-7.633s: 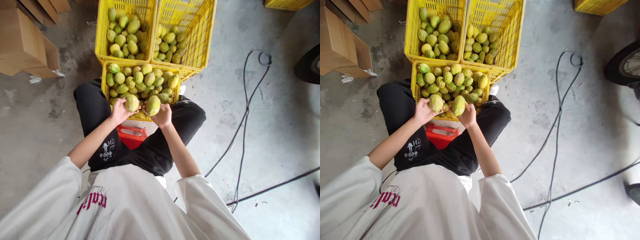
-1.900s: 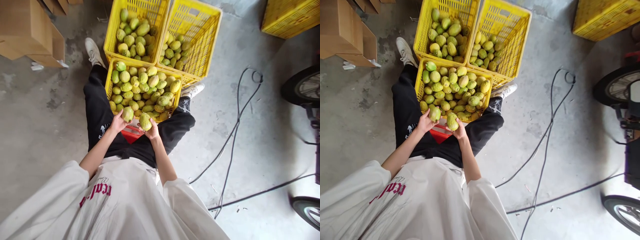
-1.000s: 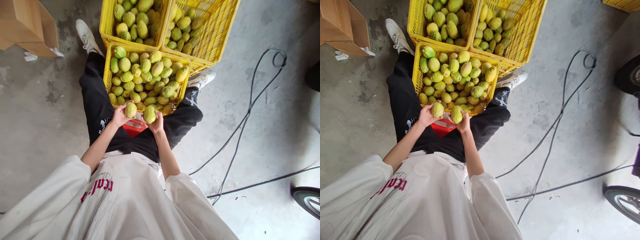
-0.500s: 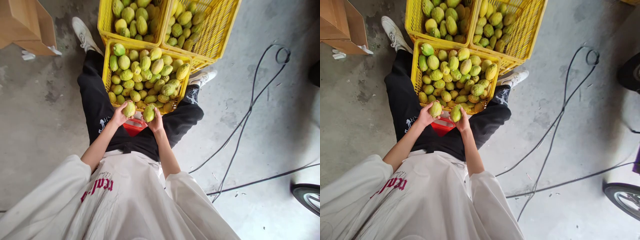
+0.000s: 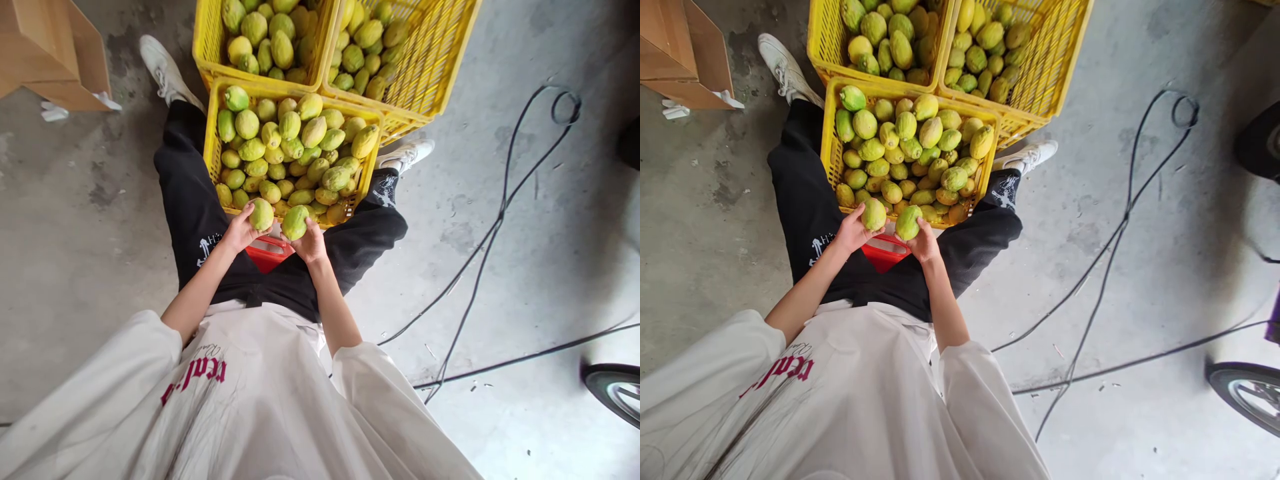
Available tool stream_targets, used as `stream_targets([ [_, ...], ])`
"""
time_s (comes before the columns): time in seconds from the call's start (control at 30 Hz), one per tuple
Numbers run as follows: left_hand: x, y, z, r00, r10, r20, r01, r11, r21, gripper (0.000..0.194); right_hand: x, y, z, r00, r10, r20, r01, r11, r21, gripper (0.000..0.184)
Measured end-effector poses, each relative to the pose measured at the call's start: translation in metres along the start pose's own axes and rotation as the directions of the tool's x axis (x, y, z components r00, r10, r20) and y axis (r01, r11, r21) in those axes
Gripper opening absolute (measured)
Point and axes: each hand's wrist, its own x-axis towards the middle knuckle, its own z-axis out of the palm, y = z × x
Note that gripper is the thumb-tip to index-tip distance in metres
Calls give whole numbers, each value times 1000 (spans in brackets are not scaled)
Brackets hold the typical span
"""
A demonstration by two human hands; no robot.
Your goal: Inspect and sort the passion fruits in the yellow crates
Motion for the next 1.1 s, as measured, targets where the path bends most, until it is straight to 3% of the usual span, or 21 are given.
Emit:
stream_targets([
  [0.2,-4,7,4,1000,13,-6,-13,999,-33,29,-1,-2,1,1000,-9,14,9,1000,11,26],
  [0.5,0,4,2,999,-8,-37,3,993,-118,56,0,-5,4,1000,10,-1,-10,997,78,32],
  [0.73,5,3,0,999,2,-53,-9,991,-137,46,-5,-4,3,999,-45,11,44,990,131,19],
  [0.93,4,3,-1,1000,11,-21,-13,995,-95,34,-7,-4,5,995,-48,83,39,993,109,34],
  [1.1,3,5,0,999,7,-40,-11,995,-97,38,0,-4,-7,995,-5,101,-2,998,68,27],
])
